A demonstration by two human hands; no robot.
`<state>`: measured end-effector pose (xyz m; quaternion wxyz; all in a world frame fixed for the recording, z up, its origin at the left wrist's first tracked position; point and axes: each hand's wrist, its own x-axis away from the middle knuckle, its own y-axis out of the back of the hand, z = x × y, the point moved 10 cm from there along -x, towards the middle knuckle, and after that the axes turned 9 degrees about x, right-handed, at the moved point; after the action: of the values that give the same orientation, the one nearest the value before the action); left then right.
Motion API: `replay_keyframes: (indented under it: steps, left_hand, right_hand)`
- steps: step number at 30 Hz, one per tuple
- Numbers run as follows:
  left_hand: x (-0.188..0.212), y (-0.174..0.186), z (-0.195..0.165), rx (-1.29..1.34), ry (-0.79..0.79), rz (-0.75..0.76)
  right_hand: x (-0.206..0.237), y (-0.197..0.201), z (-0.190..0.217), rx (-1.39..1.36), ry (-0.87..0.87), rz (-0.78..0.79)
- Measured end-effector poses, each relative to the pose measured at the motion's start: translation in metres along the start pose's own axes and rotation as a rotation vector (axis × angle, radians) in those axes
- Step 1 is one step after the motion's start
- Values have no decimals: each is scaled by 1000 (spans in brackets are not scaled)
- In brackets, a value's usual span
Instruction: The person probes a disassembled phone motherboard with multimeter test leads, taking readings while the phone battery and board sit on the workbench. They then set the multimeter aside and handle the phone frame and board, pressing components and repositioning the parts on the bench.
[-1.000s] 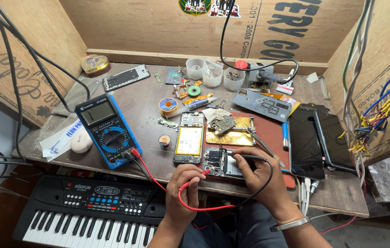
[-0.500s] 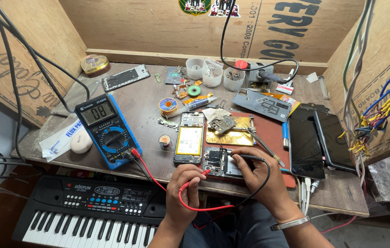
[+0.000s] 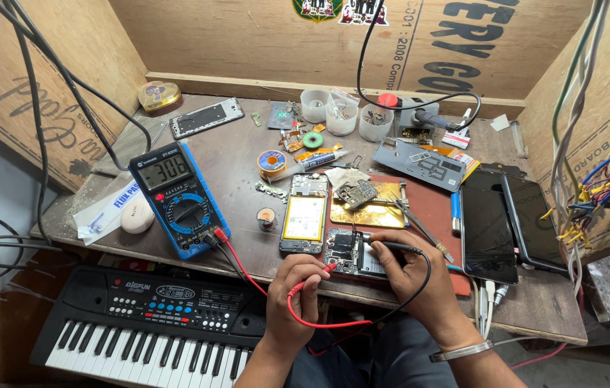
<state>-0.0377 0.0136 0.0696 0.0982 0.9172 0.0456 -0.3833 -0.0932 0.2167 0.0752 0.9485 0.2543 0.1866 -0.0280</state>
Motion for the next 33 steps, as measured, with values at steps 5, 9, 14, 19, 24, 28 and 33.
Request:
replay_keyframes:
  steps: [5, 9, 14, 19, 24, 28, 33]
  left_hand:
    - [0, -1, 1, 2, 2, 1]
    - [1, 0, 1, -4, 0, 1]
    - [1, -1, 1, -3, -4, -2]
    - [1, 0, 2, -3, 4, -6]
    - [1, 0, 2, -3, 2, -7]
    - [1, 0, 0, -5, -1, -1]
    - [2, -1, 1, -11, 3, -1]
  right_hand:
    - [0, 1, 4, 37, 32, -3]
    - [0, 2, 6, 49, 33, 1]
    - [0, 2, 7, 49, 31, 3]
    - [-1, 2, 7, 46, 36, 0]
    - [0, 1, 6, 44, 25, 8]
    - [0, 1, 7, 54, 39, 5]
    - [0, 1, 6, 35, 21, 7]
